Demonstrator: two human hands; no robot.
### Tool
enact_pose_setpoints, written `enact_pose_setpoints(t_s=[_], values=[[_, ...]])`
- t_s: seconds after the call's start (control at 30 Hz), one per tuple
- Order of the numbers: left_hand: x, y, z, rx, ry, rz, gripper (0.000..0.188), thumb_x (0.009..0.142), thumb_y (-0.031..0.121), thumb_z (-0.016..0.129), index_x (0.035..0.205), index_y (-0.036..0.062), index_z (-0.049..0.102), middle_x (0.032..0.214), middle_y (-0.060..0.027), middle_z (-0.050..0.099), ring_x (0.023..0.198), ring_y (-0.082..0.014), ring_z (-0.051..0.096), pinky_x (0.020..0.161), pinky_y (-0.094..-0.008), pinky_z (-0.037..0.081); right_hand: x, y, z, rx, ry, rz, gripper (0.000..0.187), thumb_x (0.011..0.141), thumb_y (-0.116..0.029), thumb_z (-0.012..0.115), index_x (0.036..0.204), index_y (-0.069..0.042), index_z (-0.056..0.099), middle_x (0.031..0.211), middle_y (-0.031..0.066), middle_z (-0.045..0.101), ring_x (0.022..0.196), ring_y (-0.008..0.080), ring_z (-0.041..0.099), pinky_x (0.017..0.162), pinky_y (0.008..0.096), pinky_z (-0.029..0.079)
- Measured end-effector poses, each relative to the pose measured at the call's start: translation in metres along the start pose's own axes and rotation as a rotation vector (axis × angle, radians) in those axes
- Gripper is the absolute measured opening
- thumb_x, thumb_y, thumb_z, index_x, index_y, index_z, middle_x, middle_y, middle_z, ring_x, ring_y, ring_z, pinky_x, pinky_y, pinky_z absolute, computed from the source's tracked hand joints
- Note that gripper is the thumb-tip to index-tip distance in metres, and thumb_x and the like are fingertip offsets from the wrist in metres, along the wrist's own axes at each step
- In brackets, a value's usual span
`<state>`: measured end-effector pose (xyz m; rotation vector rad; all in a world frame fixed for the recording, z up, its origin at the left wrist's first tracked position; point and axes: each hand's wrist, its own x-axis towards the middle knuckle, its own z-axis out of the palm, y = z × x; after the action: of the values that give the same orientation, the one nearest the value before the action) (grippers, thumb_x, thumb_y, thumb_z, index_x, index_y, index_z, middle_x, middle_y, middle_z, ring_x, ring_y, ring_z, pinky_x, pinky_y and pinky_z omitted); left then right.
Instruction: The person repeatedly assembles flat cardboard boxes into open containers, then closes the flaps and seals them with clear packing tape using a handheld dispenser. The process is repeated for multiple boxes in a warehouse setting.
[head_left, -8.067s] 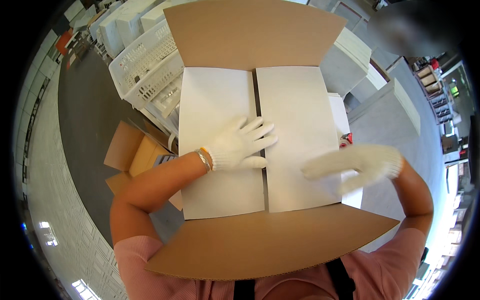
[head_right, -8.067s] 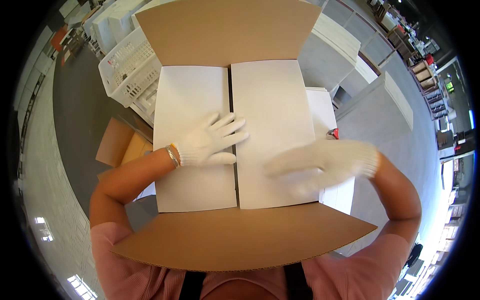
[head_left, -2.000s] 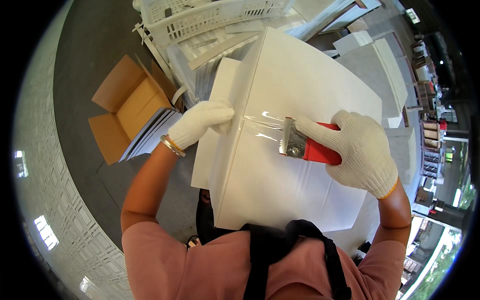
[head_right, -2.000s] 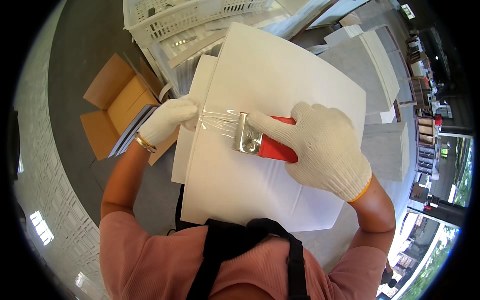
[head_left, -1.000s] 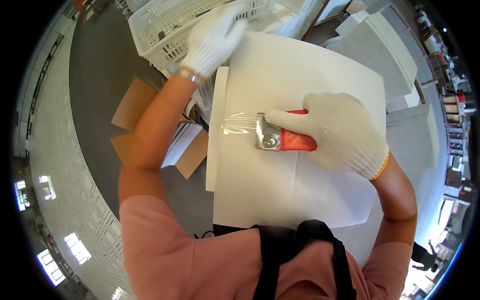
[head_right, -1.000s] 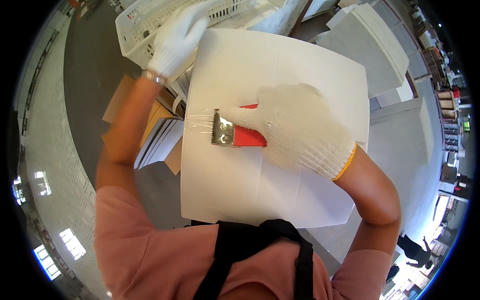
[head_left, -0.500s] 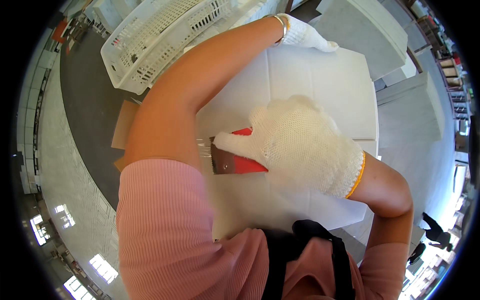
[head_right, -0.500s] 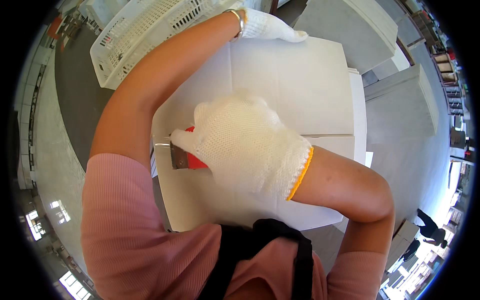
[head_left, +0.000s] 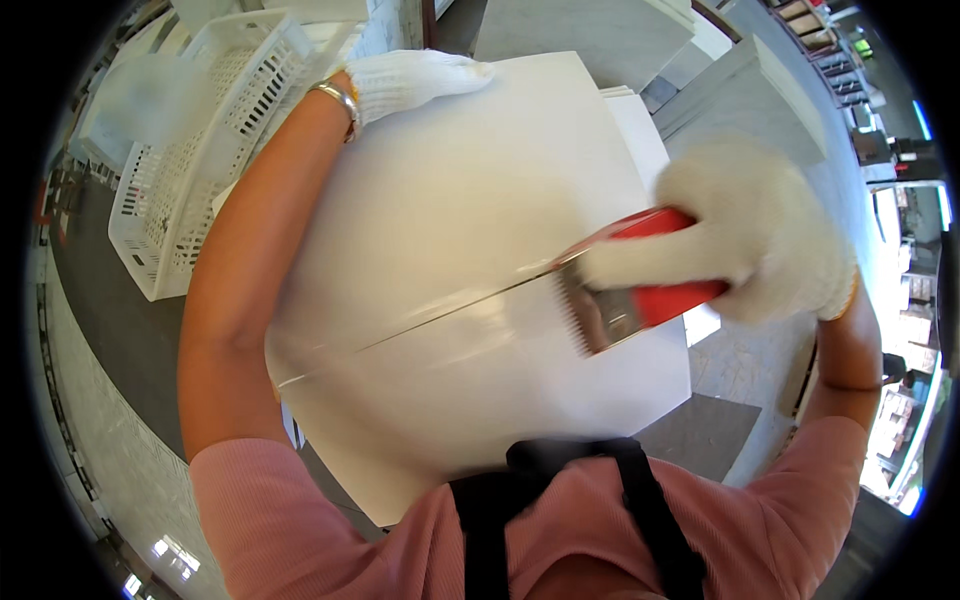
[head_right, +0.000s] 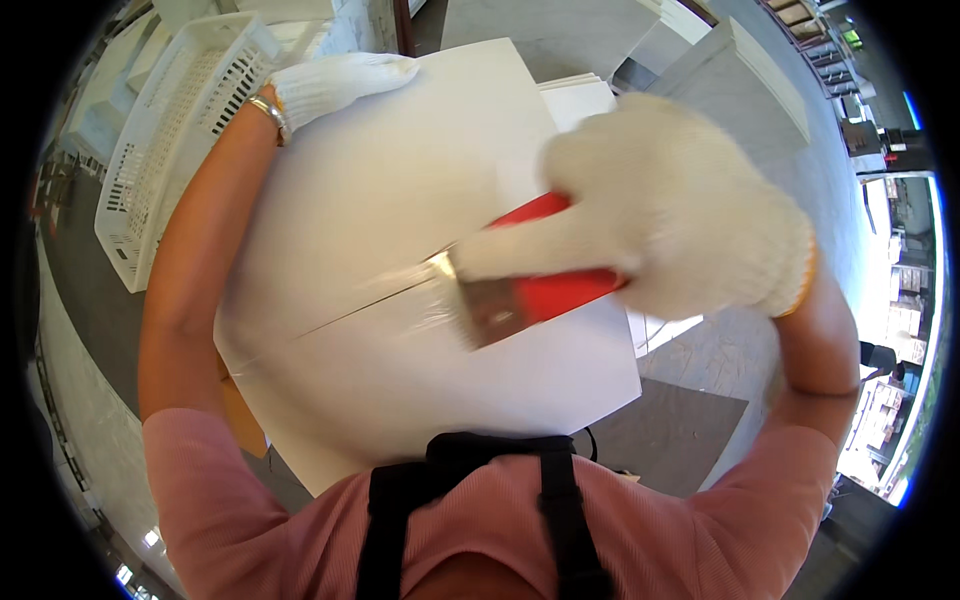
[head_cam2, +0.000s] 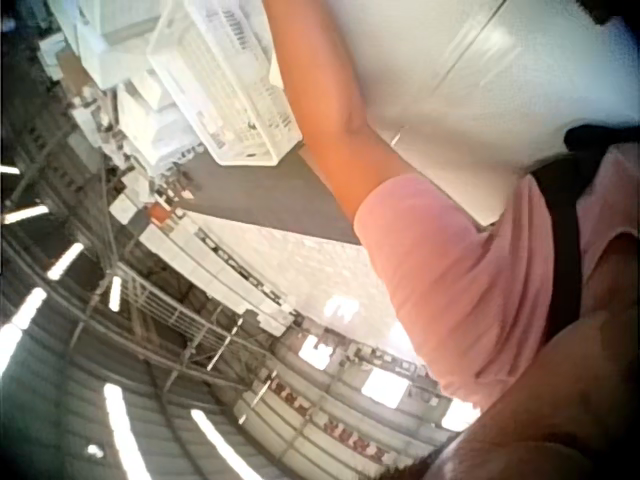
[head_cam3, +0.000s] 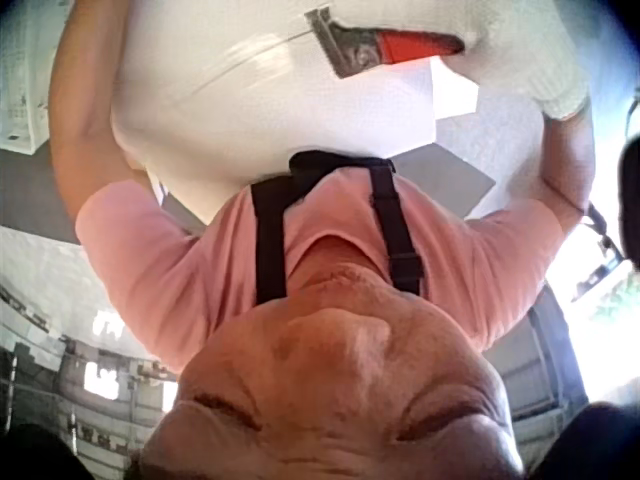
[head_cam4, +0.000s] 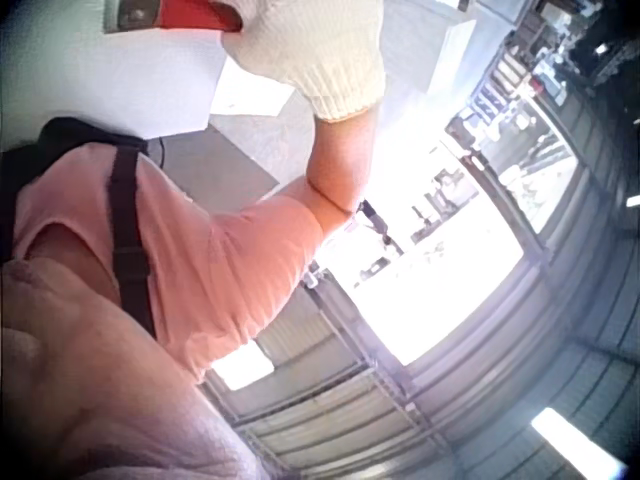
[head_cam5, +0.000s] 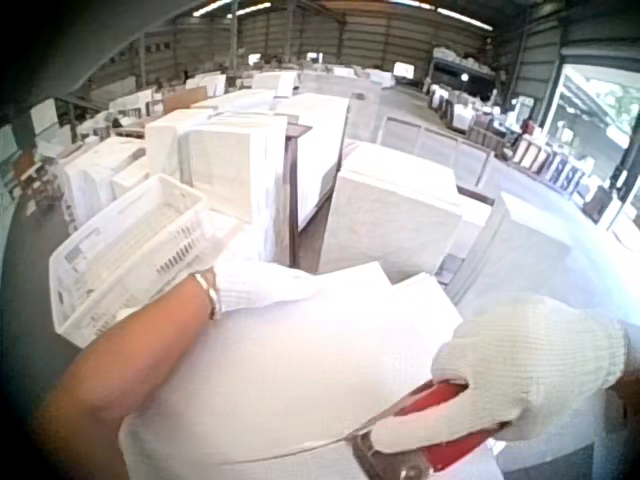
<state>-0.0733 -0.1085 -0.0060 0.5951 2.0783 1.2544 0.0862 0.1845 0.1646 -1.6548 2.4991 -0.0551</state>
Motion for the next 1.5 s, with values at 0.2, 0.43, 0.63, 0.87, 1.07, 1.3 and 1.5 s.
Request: enact_pose_setpoints(t_s=[0.2,0.43,0.63,0.87,1.07,1.3,1.5], values=[[0.002,0.008,0.0,-0.114,-0.031,-0.137,0.055,0.106,0.04,0.057,0.144,0.0014,0.058,0.133,-0.0055,0.067,0.115,-0.011,0.063,0.098,-0.028,0.052,-0.102,0.04,0.001,-0.17,-0.116,0.37,0.085,0.059,0.003,0.085,0.131,-0.04,0.071,0.098,0.0072,0.068,0.094,0.0284,0.065,0.078,0.0386,0.054],[-0.01,0.019,0.001,-0.144,-0.03,-0.144,0.059,0.108,0.04,0.054,0.151,-0.0006,0.049,0.143,-0.0083,0.06,0.125,-0.013,0.059,0.106,-0.0286,0.048,-0.136,0.063,0.025,-0.145,-0.083,0.473,0.071,0.059,0.001,0.086,0.121,-0.031,0.074,0.102,0.0099,0.068,0.094,0.0333,0.064,0.08,0.0409,0.051],[-0.001,0.025,0.005,-0.063,-0.009,-0.138,0.063,0.105,0.048,0.056,0.147,0.0011,0.054,0.138,-0.008,0.064,0.122,-0.0121,0.059,0.105,-0.0277,0.047,-0.159,0.08,0.062,-0.074,-0.088,0.44,0.07,0.065,-0.005,0.085,0.127,-0.033,0.073,0.098,0.0105,0.067,0.091,0.0335,0.065,0.078,0.0422,0.052],[-0.006,0.031,0.007,-0.14,0.008,-0.171,0.059,0.107,0.044,0.055,0.147,-0.0002,0.053,0.138,-0.0085,0.063,0.122,-0.0126,0.059,0.104,-0.0284,0.048,-0.163,0.091,0.109,0.098,-0.083,0.587,0.088,0.066,-0.009,0.089,0.141,-0.047,0.061,0.108,0.0079,0.066,0.099,0.0289,0.065,0.08,0.0401,0.056],[-0.009,0.032,0.0,-0.03,0.04,-0.197,0.057,0.107,0.042,0.056,0.146,0.0007,0.054,0.137,-0.0071,0.063,0.121,-0.0123,0.058,0.106,-0.0278,0.046,-0.163,0.077,0.075,0.031,-0.017,0.593,0.096,0.057,0.0,0.09,0.138,-0.044,0.064,0.11,0.0067,0.067,0.099,0.0293,0.065,0.081,0.0404,0.057],[-0.007,0.03,0.001,0.01,0.024,-0.156,0.057,0.107,0.044,0.054,0.146,0.0015,0.055,0.136,-0.0064,0.064,0.122,-0.0114,0.057,0.107,-0.0278,0.045,-0.168,0.069,0.062,-0.099,0.047,0.539,0.098,0.054,0.002,0.092,0.137,-0.044,0.066,0.112,0.0047,0.067,0.106,0.0277,0.064,0.085,0.04,0.056],[-0.007,0.031,0.004,-0.124,0.006,-0.186,0.059,0.107,0.045,0.054,0.148,0.0022,0.053,0.138,-0.0068,0.063,0.123,-0.0123,0.057,0.107,-0.0282,0.045,-0.17,0.058,0.045,-0.184,0.046,0.553,0.089,0.061,0.001,0.09,0.136,-0.04,0.067,0.114,0.0043,0.067,0.109,0.0266,0.063,0.086,0.0398,0.057]])
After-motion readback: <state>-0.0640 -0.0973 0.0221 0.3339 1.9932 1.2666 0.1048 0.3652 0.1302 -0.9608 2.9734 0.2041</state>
